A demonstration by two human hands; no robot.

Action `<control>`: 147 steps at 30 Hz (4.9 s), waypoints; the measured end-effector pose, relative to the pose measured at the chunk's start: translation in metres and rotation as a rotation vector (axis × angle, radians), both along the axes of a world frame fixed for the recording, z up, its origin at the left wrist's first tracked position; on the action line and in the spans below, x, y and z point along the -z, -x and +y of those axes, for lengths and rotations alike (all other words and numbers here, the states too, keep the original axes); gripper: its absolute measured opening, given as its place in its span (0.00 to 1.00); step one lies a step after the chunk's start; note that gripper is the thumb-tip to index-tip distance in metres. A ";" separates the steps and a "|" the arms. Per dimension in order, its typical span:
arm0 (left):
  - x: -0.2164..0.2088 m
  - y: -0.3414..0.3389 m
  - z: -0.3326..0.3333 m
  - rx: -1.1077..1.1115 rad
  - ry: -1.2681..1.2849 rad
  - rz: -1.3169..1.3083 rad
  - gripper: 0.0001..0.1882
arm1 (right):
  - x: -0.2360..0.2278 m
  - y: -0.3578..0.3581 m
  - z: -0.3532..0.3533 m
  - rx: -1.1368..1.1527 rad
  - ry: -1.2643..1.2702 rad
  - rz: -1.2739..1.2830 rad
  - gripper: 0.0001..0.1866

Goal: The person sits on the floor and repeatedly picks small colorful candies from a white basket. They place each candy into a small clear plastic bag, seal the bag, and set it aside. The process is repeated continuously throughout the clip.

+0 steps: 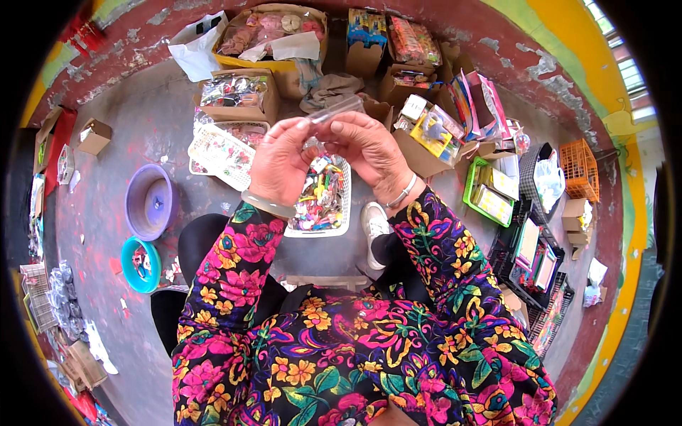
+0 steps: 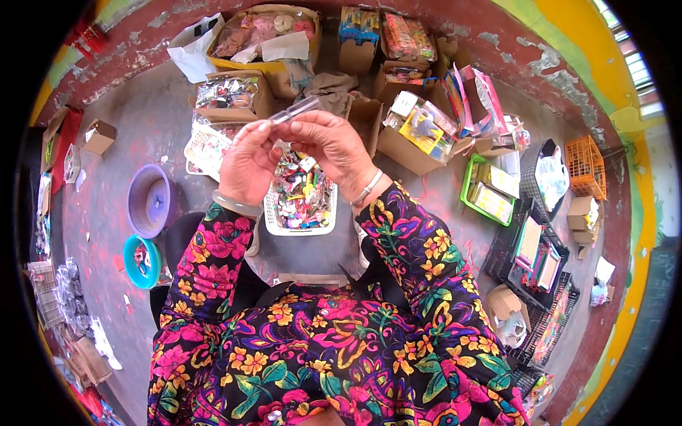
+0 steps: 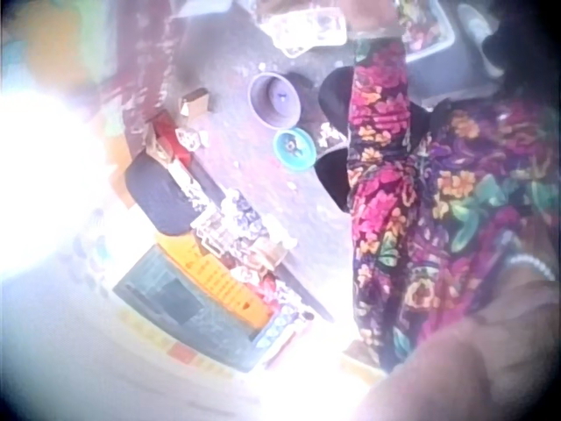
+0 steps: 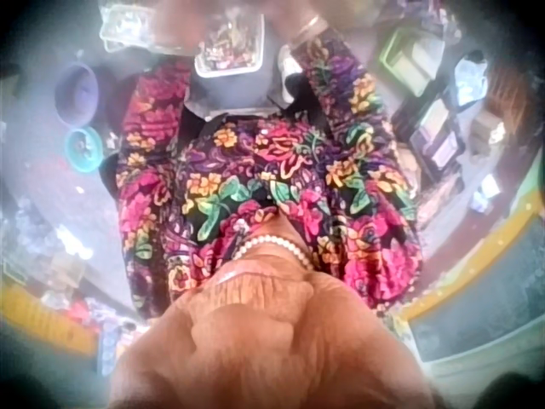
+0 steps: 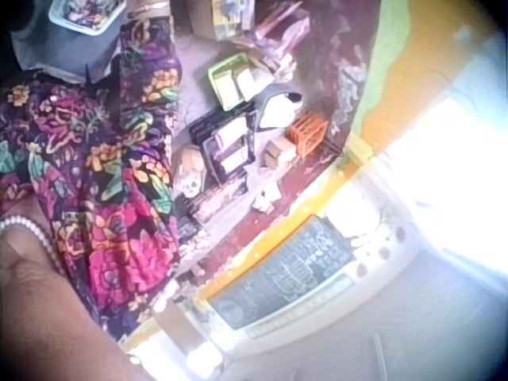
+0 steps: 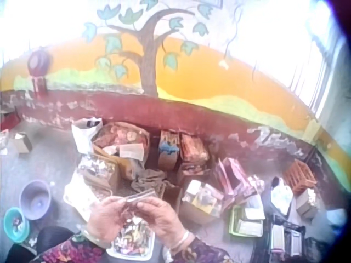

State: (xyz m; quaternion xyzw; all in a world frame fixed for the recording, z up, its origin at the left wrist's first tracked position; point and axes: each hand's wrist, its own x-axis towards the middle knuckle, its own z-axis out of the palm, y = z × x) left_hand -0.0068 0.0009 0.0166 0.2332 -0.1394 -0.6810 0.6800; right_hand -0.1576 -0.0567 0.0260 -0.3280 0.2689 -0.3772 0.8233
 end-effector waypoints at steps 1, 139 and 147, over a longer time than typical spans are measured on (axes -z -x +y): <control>-0.002 -0.002 0.001 0.054 -0.012 -0.099 0.05 | -0.002 -0.001 0.000 0.020 -0.001 -0.030 0.08; -0.010 -0.026 -0.005 -0.196 -0.031 -1.263 0.05 | 0.259 0.012 -0.004 -0.587 1.445 1.738 0.07; -0.007 -0.032 -0.005 -0.201 -0.067 -1.208 0.05 | 0.236 0.000 -0.011 -0.685 1.245 1.794 0.08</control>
